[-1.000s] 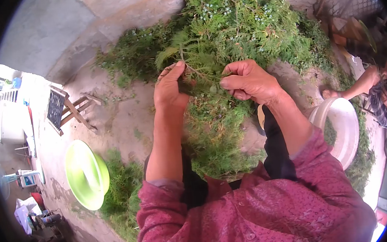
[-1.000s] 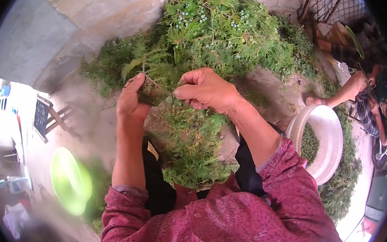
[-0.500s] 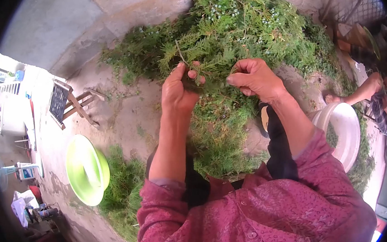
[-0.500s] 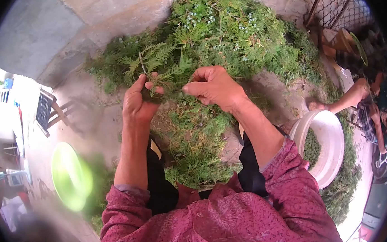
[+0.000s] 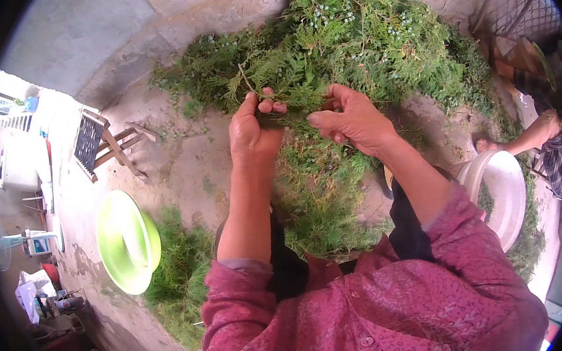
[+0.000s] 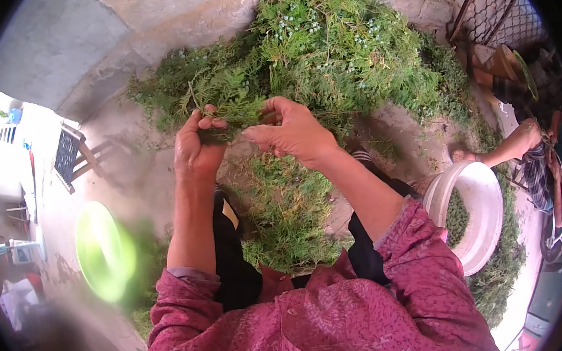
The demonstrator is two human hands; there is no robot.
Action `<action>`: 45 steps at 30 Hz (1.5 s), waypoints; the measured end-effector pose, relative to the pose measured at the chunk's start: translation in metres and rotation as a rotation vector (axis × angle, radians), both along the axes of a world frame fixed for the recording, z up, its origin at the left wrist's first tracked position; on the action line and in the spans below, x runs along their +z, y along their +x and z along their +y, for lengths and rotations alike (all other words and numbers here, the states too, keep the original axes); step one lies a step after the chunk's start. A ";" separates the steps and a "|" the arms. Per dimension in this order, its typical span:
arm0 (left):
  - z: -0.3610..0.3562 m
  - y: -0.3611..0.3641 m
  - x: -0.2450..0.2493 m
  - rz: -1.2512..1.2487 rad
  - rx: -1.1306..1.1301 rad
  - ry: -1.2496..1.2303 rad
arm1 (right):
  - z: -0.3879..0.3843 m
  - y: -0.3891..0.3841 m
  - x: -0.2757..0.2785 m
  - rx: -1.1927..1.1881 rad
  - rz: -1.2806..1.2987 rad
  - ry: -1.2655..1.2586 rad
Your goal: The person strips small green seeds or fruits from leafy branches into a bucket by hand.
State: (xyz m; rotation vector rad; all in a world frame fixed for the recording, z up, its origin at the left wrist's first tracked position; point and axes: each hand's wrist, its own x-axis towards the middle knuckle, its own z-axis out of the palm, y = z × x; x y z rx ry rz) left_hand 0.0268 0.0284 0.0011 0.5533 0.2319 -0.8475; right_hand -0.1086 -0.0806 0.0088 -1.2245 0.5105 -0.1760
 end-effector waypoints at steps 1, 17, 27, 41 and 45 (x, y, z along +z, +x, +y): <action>0.001 -0.001 -0.003 -0.030 -0.030 -0.022 | 0.003 0.003 0.000 -0.041 -0.030 -0.126; 0.019 0.033 -0.002 -0.155 0.109 -0.094 | 0.018 0.005 -0.014 0.140 0.183 0.055; 0.028 0.029 0.012 -0.290 -0.179 -0.558 | -0.001 -0.014 -0.001 0.164 -0.087 0.478; 0.012 0.021 0.001 -0.043 -0.036 -0.328 | -0.013 -0.021 -0.004 0.038 -0.062 0.405; 0.009 0.016 -0.002 -0.090 -0.061 -0.347 | -0.001 -0.014 -0.004 0.052 0.023 0.373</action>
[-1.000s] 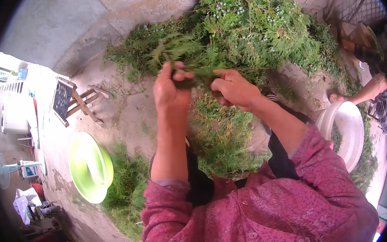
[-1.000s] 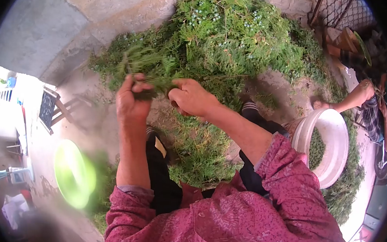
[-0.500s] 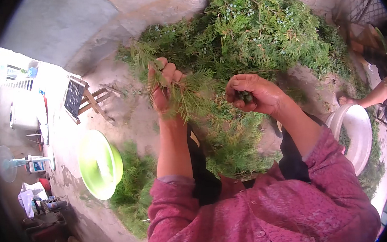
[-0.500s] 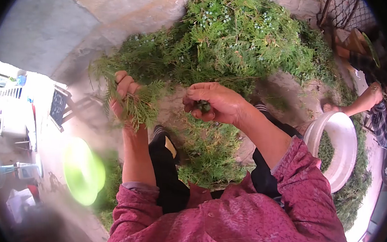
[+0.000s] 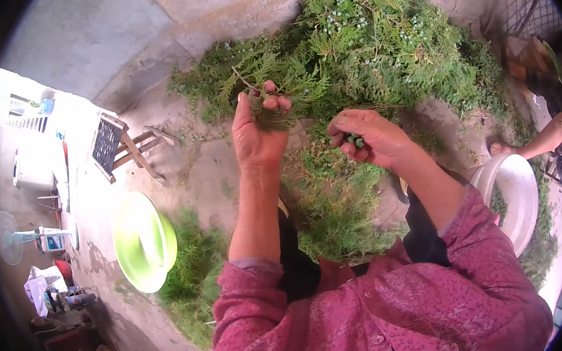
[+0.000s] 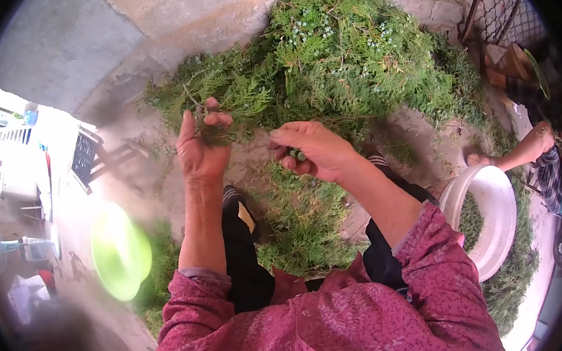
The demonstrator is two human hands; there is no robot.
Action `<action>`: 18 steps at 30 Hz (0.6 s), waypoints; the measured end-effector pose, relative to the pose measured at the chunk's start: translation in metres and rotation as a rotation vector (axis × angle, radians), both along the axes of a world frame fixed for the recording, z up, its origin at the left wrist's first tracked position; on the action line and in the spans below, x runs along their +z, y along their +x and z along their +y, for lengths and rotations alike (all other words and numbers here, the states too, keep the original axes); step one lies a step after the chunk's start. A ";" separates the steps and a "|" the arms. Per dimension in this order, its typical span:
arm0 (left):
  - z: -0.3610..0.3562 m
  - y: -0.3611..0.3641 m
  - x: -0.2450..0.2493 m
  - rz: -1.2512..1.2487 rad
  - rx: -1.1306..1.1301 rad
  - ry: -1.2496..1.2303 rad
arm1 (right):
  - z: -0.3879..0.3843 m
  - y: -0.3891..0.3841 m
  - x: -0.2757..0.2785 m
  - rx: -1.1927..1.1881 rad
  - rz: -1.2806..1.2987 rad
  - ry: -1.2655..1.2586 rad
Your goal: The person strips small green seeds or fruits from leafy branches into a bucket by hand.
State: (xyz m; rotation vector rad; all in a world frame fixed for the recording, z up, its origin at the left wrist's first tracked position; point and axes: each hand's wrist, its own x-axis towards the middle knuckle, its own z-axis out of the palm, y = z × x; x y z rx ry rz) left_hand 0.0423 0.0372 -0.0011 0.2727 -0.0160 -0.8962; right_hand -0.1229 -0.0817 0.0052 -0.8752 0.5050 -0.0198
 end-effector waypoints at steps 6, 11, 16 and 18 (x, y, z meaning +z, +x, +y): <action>-0.013 -0.026 -0.006 -0.083 -0.028 0.105 | 0.017 0.022 -0.006 0.038 -0.015 -0.097; -0.012 -0.032 0.006 -0.083 0.039 0.273 | 0.020 0.024 -0.014 0.072 -0.134 -0.414; -0.002 -0.037 0.008 -0.335 -0.067 0.461 | 0.025 0.007 0.008 0.259 -0.066 -0.330; -0.002 -0.046 0.022 -0.319 -0.031 0.586 | 0.020 -0.008 0.011 0.357 0.031 -0.372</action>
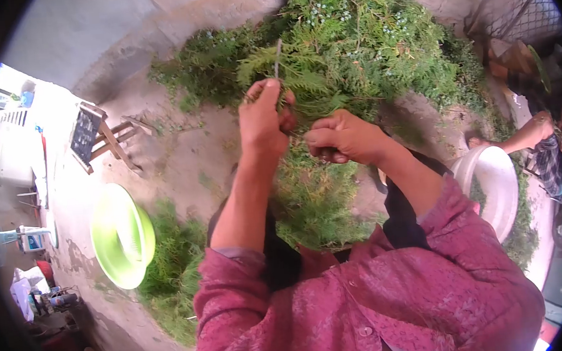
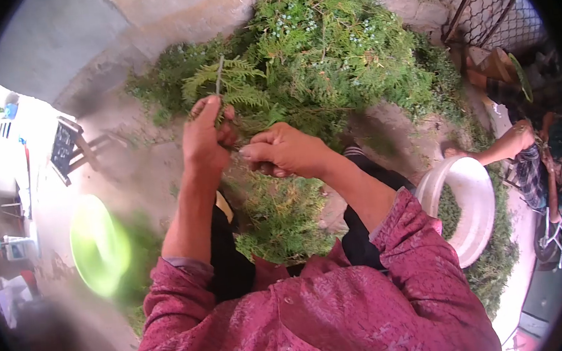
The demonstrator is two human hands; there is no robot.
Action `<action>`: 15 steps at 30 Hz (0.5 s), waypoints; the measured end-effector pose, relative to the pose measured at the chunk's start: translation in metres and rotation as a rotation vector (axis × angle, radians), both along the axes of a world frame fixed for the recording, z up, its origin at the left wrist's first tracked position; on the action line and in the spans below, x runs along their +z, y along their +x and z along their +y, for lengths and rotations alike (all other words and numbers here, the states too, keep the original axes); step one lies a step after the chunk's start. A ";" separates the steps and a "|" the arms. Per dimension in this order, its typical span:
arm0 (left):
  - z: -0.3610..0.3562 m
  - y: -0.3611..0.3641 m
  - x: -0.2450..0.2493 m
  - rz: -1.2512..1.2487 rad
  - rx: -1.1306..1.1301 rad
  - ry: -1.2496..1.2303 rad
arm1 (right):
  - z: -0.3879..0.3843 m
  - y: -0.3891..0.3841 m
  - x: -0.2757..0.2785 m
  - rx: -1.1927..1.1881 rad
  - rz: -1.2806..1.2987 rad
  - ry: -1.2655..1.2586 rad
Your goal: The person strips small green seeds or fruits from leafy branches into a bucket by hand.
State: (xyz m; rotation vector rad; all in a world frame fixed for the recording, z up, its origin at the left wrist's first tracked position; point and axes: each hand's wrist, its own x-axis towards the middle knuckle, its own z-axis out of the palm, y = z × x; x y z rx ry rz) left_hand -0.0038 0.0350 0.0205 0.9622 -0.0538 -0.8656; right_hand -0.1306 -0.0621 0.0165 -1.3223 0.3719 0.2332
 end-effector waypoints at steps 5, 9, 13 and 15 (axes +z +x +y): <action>0.007 0.001 -0.019 -0.654 -0.178 0.278 | -0.030 -0.080 0.018 -0.618 -0.193 0.010; 0.017 -0.040 -0.049 -1.566 -0.845 0.728 | -0.086 -0.211 0.002 -1.238 -0.162 -0.262; 0.059 -0.089 -0.067 -1.641 -1.887 0.705 | -0.098 -0.349 -0.032 -0.864 0.783 -1.098; 0.064 -0.096 -0.072 -1.580 -1.979 0.733 | -0.093 -0.391 -0.047 -0.152 1.054 -1.512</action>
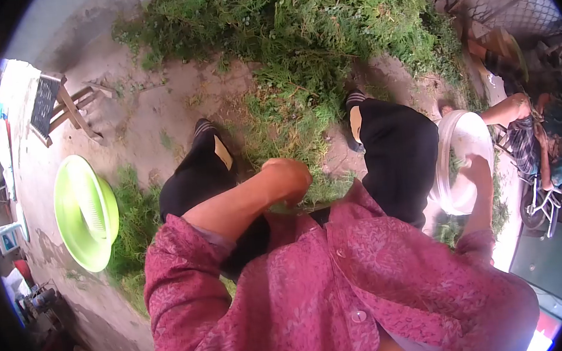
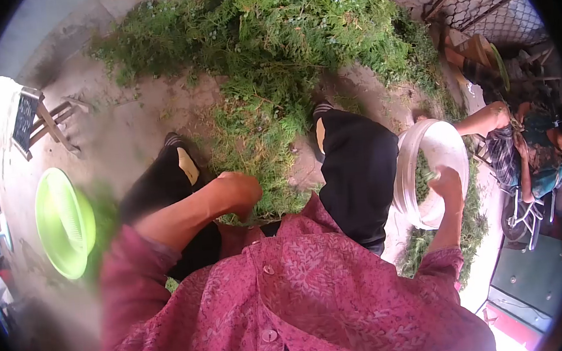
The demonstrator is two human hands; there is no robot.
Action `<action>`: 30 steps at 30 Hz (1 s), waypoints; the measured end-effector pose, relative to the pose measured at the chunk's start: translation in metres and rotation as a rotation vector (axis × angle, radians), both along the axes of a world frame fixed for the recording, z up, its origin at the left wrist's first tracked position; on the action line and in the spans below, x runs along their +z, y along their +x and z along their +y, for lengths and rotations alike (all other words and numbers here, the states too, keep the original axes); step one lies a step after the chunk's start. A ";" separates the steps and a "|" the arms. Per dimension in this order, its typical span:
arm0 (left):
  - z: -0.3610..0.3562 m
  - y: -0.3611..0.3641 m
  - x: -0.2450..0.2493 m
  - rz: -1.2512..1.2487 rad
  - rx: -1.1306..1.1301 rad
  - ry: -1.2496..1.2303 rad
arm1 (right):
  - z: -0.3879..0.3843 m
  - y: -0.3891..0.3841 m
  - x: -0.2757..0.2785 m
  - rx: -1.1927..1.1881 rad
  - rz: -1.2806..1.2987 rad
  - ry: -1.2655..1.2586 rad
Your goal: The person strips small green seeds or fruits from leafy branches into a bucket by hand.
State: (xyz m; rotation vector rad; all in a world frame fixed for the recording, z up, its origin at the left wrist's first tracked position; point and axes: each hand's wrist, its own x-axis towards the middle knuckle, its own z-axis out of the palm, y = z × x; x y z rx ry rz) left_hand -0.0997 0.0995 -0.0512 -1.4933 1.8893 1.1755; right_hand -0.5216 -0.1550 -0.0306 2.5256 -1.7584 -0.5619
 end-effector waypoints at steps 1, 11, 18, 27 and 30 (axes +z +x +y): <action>0.001 0.000 0.000 -0.021 -0.018 0.081 | 0.007 0.006 0.006 -0.007 0.066 0.046; -0.032 0.074 0.032 -0.194 0.518 -0.826 | 0.004 0.327 0.004 0.780 -0.370 0.284; -0.009 0.052 0.004 -0.038 0.367 -0.548 | 0.042 0.409 -0.189 0.910 -0.145 0.677; -0.001 0.055 0.003 -0.088 0.451 -0.651 | 0.030 0.389 -0.333 0.529 -0.243 0.265; -0.001 0.060 0.007 -0.116 0.447 -0.596 | 0.034 0.408 -0.324 0.362 -0.153 0.319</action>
